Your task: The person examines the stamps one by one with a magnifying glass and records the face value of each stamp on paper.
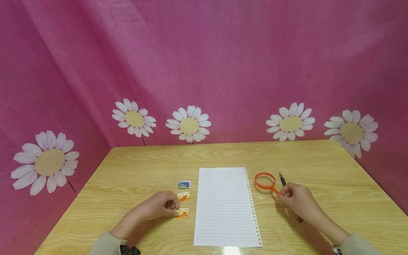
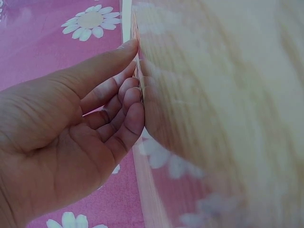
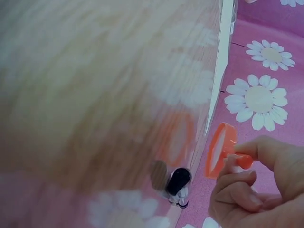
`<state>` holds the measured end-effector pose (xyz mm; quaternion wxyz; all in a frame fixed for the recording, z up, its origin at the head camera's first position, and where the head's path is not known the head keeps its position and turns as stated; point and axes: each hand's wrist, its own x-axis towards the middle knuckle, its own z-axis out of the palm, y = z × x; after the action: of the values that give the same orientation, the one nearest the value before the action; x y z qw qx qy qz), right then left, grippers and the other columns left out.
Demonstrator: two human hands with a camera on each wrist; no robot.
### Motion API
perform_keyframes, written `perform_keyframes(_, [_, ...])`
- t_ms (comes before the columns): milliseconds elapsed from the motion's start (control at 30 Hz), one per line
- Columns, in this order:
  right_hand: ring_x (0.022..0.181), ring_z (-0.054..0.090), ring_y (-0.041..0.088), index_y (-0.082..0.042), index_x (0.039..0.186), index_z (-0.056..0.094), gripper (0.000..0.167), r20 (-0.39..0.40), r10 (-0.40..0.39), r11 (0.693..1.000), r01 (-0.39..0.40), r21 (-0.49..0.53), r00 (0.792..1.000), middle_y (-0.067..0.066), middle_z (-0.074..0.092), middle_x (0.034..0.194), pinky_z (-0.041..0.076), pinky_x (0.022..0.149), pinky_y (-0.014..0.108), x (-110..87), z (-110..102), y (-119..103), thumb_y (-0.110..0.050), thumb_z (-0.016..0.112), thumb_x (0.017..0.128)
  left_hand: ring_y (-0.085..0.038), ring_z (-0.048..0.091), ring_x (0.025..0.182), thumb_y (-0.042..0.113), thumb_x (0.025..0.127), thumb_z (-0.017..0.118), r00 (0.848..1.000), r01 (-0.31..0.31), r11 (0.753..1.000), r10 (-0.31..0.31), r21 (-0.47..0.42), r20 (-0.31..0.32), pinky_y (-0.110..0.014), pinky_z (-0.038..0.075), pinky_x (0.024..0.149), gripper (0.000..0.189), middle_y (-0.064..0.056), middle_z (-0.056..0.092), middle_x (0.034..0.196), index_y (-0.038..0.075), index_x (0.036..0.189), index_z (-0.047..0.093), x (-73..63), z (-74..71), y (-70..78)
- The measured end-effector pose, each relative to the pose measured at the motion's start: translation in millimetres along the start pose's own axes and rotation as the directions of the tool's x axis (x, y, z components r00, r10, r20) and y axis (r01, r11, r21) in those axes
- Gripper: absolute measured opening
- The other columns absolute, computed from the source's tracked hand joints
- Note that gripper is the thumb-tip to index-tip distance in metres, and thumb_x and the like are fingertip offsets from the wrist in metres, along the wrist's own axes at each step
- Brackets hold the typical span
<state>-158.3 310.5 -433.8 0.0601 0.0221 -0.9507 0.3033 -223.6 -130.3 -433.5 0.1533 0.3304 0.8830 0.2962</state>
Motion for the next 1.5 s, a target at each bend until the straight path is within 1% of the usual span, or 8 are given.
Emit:
perform_keyframes(133, [0.058, 0.041, 0.0, -0.004, 0.081, 0.063, 0.01, 0.013, 0.006, 1.0, -0.005, -0.014, 1.0, 0.0, 0.058, 0.069, 0.037, 0.055, 0.021, 1.4, -1.0, -0.7, -0.011, 0.07, 0.084, -0.004, 0.046, 0.07, 0.015, 0.083, 0.078, 1.0, 0.003, 1.0, -0.003, 0.009, -0.004, -0.017, 0.04, 0.064, 0.014, 0.001, 0.056, 0.079, 0.009, 0.083, 0.065, 1.6, -0.4, 0.4])
perform_keyframes(400, [0.056, 0.041, 0.001, -0.005, 0.078, 0.063, 0.01, 0.063, 0.011, 1.0, -0.01, -0.025, 0.998, -0.001, 0.058, 0.068, 0.037, 0.055, 0.021, 4.5, -1.6, -1.2, -0.01, 0.068, 0.085, -0.001, 0.046, 0.069, 0.013, 0.082, 0.078, 1.0, 0.001, 1.0, -0.001, 0.007, -0.012, -0.017, 0.041, 0.064, 0.014, 0.001, 0.058, 0.078, 0.009, 0.082, 0.065, 2.1, -0.7, 0.4])
perform_keyframes(567, [0.054, 0.041, 0.004, -0.007, 0.072, 0.06, 0.019, 0.092, 0.016, 0.998, -0.01, -0.062, 0.996, -0.002, 0.057, 0.064, 0.036, 0.053, 0.022, 5.7, -2.8, -4.8, -0.014, 0.07, 0.086, -0.002, 0.046, 0.069, 0.013, 0.082, 0.078, 1.0, 0.005, 1.0, -0.005, 0.009, -0.012, -0.017, 0.041, 0.064, 0.014, 0.001, 0.057, 0.079, 0.009, 0.082, 0.065, 1.9, -1.0, -0.3])
perform_keyframes(667, [0.052, 0.039, 0.006, -0.009, 0.068, 0.057, 0.024, 0.13, 0.038, 0.998, -0.03, -0.063, 0.991, -0.003, 0.053, 0.06, 0.034, 0.051, 0.023, 5.8, -3.2, -7.6, -0.017, 0.069, 0.087, -0.002, 0.045, 0.069, 0.013, 0.082, 0.078, 1.0, 0.006, 1.0, -0.006, 0.009, -0.011, -0.017, 0.041, 0.064, 0.013, 0.002, 0.057, 0.079, 0.01, 0.082, 0.065, 1.8, -1.0, -0.6])
perform_keyframes(800, [0.049, 0.034, 0.006, -0.01, 0.065, 0.054, 0.03, 0.185, 0.044, 0.998, -0.036, -0.049, 0.982, -0.004, 0.047, 0.056, 0.031, 0.049, 0.023, 5.0, -1.9, -10.7, -0.021, 0.069, 0.088, -0.001, 0.045, 0.069, 0.013, 0.082, 0.079, 1.0, 0.001, 1.0, -0.001, 0.009, -0.015, -0.017, 0.04, 0.063, 0.014, 0.002, 0.057, 0.078, 0.009, 0.082, 0.065, 1.4, -0.4, -0.6])
perform_keyframes(1067, [0.048, 0.033, 0.004, -0.011, 0.06, 0.052, 0.032, 0.205, -0.026, 0.998, 0.036, -0.047, 0.978, -0.007, 0.041, 0.054, 0.03, 0.049, 0.021, 3.6, 7.9, -11.6, -0.019, 0.071, 0.086, -0.002, 0.046, 0.069, 0.013, 0.081, 0.079, 1.0, 0.001, 1.0, -0.001, 0.009, -0.019, -0.017, 0.041, 0.063, 0.014, 0.001, 0.057, 0.078, 0.009, 0.082, 0.065, 0.1, 1.0, -1.2])
perform_keyframes(1267, [0.05, 0.032, 0.004, -0.012, 0.061, 0.052, 0.033, 0.242, -0.044, 0.994, 0.066, -0.083, 0.969, -0.007, 0.041, 0.054, 0.029, 0.05, 0.021, 3.2, 13.7, -10.6, -0.02, 0.072, 0.086, -0.001, 0.046, 0.069, 0.013, 0.081, 0.079, 1.0, -0.002, 1.0, 0.002, 0.007, -0.019, -0.017, 0.041, 0.064, 0.014, 0.0, 0.058, 0.079, 0.009, 0.082, 0.065, -0.8, 1.4, -1.3])
perform_keyframes(1500, [0.049, 0.029, 0.002, -0.014, 0.059, 0.049, 0.036, 0.235, -0.065, 0.988, 0.096, -0.125, 0.97, -0.008, 0.038, 0.054, 0.026, 0.049, 0.019, 1.7, 18.0, -11.1, -0.021, 0.073, 0.085, -0.001, 0.046, 0.069, 0.013, 0.082, 0.078, 1.0, -0.009, 1.0, 0.009, 0.011, -0.013, -0.017, 0.042, 0.064, 0.014, 0.0, 0.058, 0.079, 0.009, 0.082, 0.065, -0.2, 1.2, -2.0])
